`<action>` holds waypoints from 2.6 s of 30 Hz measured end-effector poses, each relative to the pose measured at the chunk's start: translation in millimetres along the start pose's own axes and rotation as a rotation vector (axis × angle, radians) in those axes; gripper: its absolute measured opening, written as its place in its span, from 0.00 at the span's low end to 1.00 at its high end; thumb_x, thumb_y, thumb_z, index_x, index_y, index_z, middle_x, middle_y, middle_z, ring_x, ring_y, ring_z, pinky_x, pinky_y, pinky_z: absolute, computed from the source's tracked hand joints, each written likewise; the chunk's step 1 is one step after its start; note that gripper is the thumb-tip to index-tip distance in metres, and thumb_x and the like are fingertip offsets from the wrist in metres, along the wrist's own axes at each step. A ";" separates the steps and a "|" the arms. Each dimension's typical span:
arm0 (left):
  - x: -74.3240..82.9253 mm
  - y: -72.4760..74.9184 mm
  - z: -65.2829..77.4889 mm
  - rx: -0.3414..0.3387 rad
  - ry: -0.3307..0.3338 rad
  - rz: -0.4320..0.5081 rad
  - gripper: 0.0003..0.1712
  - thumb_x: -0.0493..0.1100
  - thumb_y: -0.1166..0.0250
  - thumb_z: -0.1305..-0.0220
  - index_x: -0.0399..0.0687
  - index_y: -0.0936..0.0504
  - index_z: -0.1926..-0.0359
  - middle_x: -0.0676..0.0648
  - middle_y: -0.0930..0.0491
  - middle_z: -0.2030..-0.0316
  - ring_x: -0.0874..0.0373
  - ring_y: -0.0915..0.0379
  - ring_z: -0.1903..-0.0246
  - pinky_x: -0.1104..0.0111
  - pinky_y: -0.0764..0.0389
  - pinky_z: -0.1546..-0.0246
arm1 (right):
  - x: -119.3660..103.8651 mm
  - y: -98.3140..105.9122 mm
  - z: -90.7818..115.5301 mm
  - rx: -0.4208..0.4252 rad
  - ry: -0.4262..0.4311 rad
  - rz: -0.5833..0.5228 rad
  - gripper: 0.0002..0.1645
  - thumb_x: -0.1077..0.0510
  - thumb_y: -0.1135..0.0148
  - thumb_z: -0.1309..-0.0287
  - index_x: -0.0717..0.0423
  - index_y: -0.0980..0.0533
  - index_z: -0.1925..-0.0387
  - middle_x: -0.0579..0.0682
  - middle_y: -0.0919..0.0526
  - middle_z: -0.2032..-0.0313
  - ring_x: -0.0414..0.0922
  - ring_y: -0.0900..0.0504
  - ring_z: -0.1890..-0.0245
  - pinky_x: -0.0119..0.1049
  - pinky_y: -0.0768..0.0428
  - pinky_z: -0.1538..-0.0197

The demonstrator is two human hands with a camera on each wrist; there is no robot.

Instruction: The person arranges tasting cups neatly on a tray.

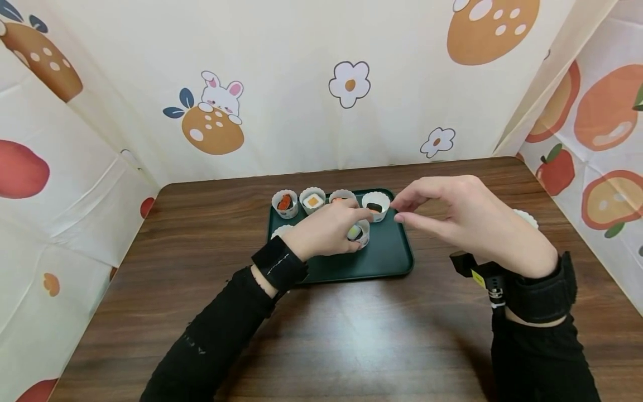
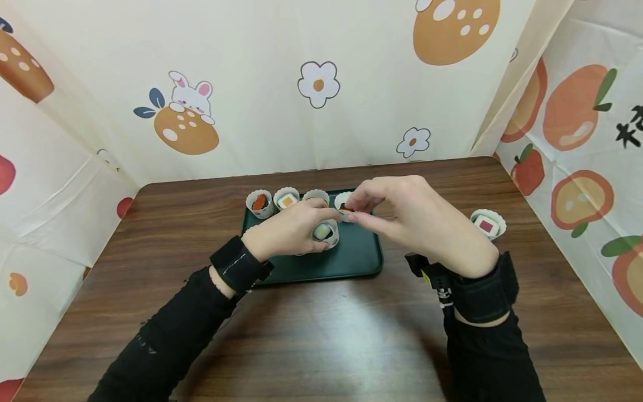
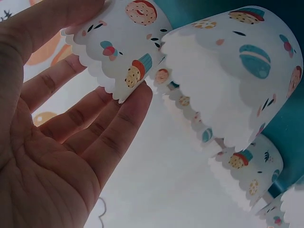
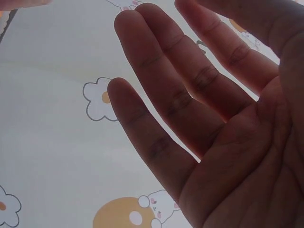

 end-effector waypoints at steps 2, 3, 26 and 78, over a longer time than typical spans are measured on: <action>-0.6 -2.6 -3.0 -0.017 0.002 -0.009 0.33 0.45 0.22 0.34 0.47 0.19 0.31 0.43 0.18 0.46 0.54 0.21 0.54 0.64 0.15 0.51 | 0.8 1.1 0.8 0.004 -0.005 -0.005 0.18 0.63 0.19 0.43 0.38 0.12 0.56 0.31 0.10 0.61 0.28 0.15 0.60 0.18 0.23 0.53; -0.8 -3.8 -4.3 -0.024 0.002 -0.013 0.32 0.45 0.22 0.34 0.47 0.19 0.31 0.43 0.18 0.45 0.54 0.21 0.53 0.63 0.14 0.50 | 1.2 1.7 1.2 0.007 -0.008 -0.005 0.17 0.63 0.19 0.43 0.38 0.12 0.56 0.31 0.10 0.62 0.28 0.15 0.60 0.18 0.24 0.53; -1.5 -19.8 -16.2 -0.058 -0.008 -0.068 0.29 0.42 0.22 0.36 0.49 0.17 0.35 0.43 0.18 0.43 0.55 0.21 0.50 0.61 0.13 0.47 | 5.3 5.2 1.9 -0.005 -0.037 0.015 0.16 0.62 0.21 0.40 0.38 0.12 0.55 0.32 0.10 0.60 0.29 0.16 0.60 0.19 0.24 0.53; -5.1 -17.3 -8.1 0.021 0.015 -0.058 0.38 0.52 0.22 0.35 0.53 0.22 0.27 0.45 0.20 0.42 0.56 0.22 0.52 0.65 0.14 0.50 | 9.7 -1.7 -2.0 -0.043 -0.064 0.015 0.14 0.61 0.22 0.37 0.39 0.12 0.55 0.33 0.10 0.60 0.30 0.15 0.60 0.19 0.23 0.54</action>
Point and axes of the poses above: each hand's wrist, its own z-axis away from the middle knuckle, its own y-axis out of the back of the hand, x = y × z, the point moved 3 cm from there along -z, towards the middle knuckle
